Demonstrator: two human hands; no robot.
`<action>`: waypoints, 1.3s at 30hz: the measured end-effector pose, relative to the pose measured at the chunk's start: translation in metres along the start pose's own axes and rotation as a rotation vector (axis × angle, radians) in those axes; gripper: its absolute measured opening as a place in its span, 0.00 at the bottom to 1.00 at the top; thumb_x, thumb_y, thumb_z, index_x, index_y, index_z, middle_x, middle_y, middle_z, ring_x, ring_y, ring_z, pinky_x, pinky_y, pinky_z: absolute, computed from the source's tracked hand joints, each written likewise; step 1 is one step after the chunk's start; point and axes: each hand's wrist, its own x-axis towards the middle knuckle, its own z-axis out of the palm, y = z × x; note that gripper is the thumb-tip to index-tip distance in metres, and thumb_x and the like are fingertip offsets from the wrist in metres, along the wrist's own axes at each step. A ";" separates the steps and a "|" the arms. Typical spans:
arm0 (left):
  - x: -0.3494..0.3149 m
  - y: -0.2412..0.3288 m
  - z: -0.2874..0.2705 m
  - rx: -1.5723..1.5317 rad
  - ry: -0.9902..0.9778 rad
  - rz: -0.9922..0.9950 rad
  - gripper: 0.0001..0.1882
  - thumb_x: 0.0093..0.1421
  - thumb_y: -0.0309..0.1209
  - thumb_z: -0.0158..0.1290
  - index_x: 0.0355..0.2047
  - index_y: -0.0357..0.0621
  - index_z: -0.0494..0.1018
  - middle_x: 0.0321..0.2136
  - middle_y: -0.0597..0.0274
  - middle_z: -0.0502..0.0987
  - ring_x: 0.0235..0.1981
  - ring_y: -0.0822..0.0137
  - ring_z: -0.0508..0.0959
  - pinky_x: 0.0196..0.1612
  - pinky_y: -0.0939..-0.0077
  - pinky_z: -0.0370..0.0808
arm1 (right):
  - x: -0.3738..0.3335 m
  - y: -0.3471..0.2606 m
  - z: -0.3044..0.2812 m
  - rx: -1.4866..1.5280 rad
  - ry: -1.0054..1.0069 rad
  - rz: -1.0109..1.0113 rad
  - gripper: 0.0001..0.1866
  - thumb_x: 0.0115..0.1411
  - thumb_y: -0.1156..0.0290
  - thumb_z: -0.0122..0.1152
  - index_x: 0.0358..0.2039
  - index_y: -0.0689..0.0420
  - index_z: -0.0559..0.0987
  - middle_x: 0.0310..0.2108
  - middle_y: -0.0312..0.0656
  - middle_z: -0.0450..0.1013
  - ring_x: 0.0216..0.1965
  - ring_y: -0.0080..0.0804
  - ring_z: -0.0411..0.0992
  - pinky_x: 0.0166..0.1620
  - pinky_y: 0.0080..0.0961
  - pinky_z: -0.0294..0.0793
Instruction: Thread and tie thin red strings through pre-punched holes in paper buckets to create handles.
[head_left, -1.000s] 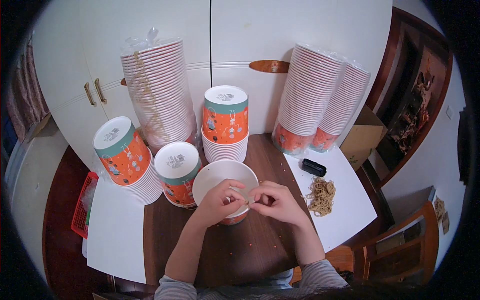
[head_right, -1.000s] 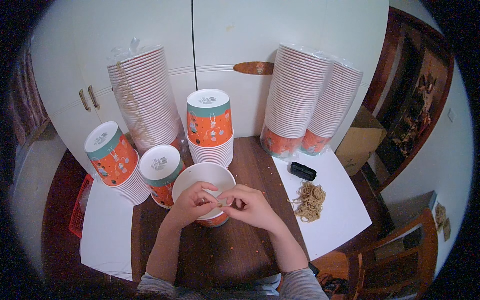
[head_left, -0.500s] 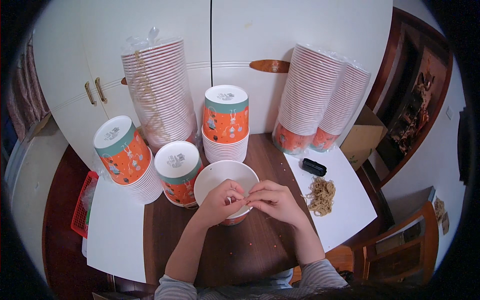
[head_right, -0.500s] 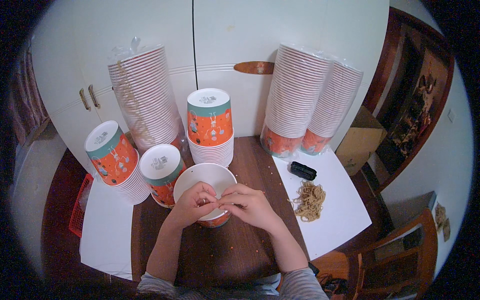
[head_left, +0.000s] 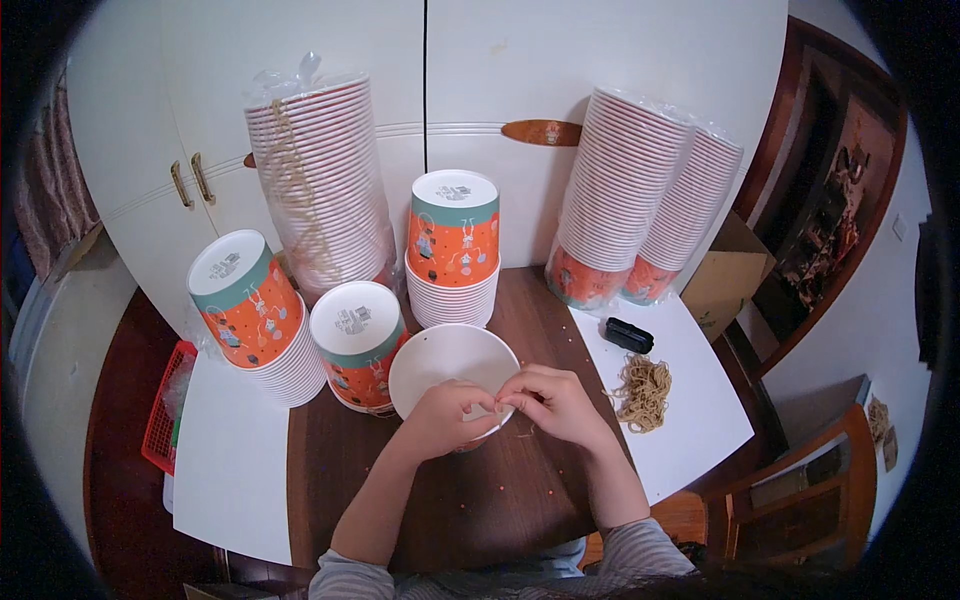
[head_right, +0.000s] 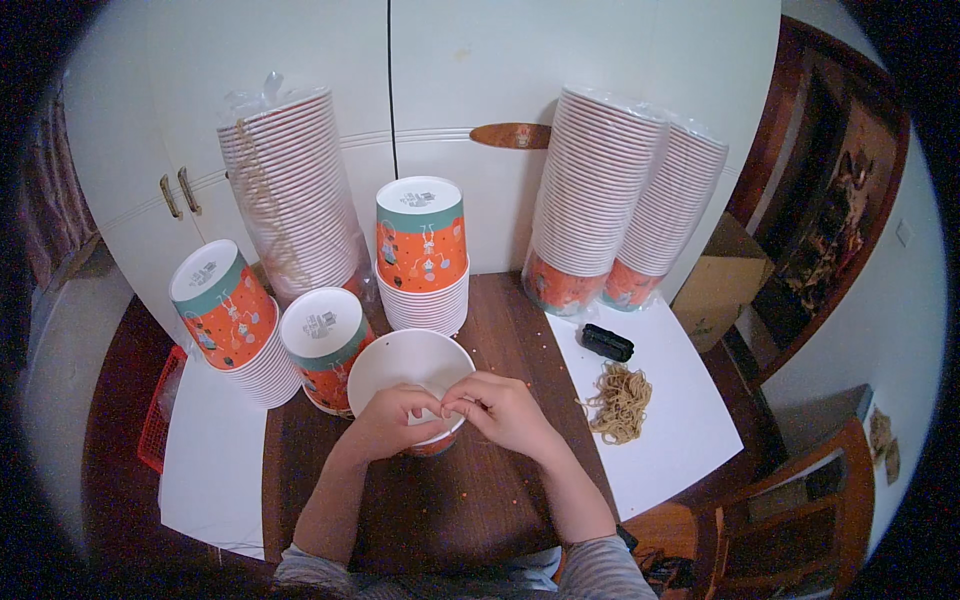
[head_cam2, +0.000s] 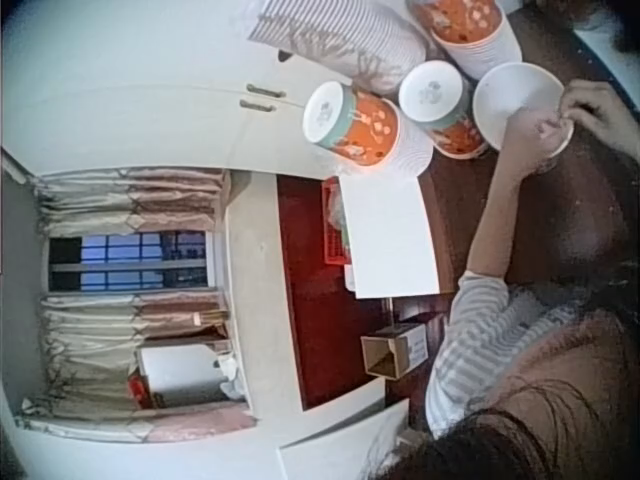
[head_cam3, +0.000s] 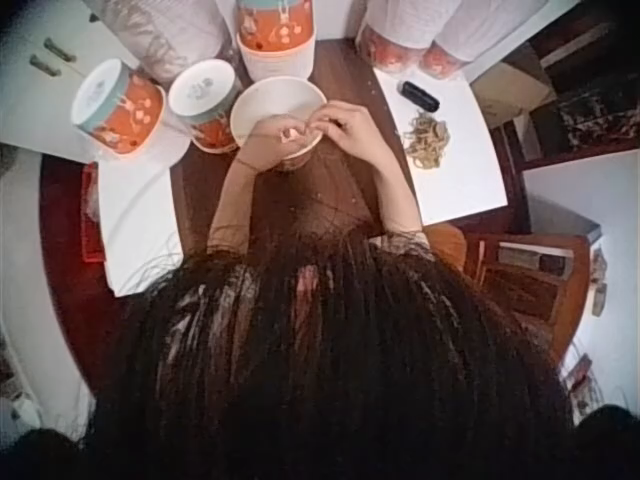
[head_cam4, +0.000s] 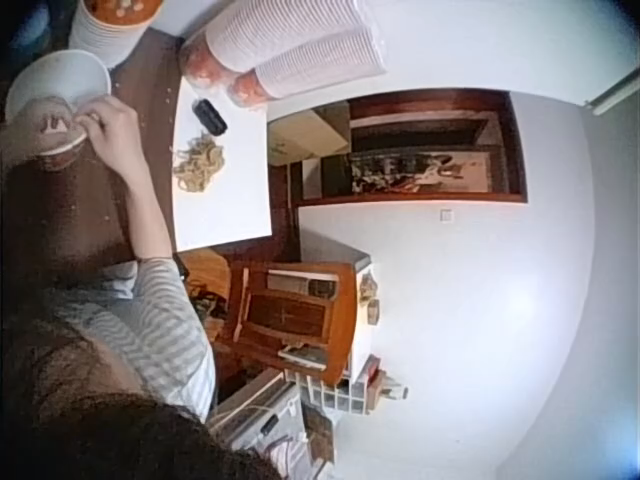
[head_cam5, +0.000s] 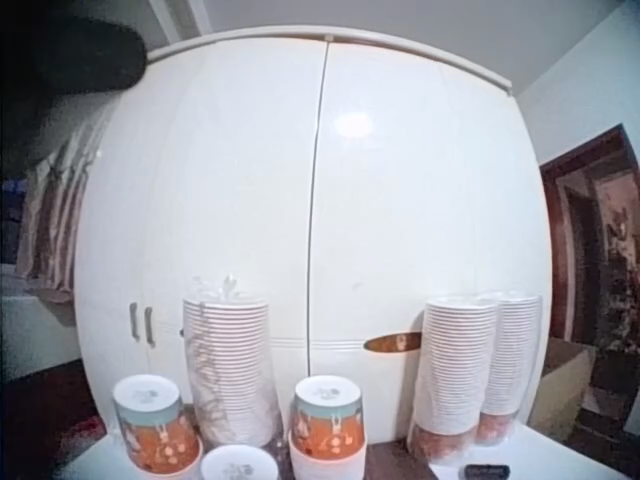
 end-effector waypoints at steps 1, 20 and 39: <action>-0.001 0.001 0.000 0.001 0.002 -0.001 0.08 0.47 0.32 0.55 0.26 0.40 0.74 0.21 0.61 0.74 0.24 0.72 0.71 0.29 0.79 0.68 | 0.000 -0.001 0.000 -0.004 -0.001 0.012 0.03 0.50 0.75 0.57 0.27 0.58 0.76 0.26 0.39 0.72 0.26 0.32 0.71 0.30 0.24 0.69; 0.000 0.006 -0.002 -0.331 0.026 -0.312 0.04 0.51 0.27 0.53 0.24 0.40 0.73 0.20 0.70 0.73 0.21 0.82 0.68 0.23 0.86 0.65 | -0.002 -0.002 -0.004 0.070 -0.060 0.183 0.05 0.50 0.75 0.57 0.29 0.59 0.76 0.22 0.40 0.71 0.22 0.24 0.69 0.26 0.20 0.68; -0.002 0.011 -0.003 -0.212 0.152 -0.215 0.08 0.47 0.26 0.57 0.27 0.40 0.69 0.22 0.69 0.73 0.23 0.81 0.70 0.24 0.87 0.66 | -0.002 -0.003 -0.002 0.161 -0.047 0.205 0.03 0.48 0.78 0.58 0.26 0.60 0.76 0.20 0.32 0.68 0.19 0.12 0.63 0.22 0.11 0.62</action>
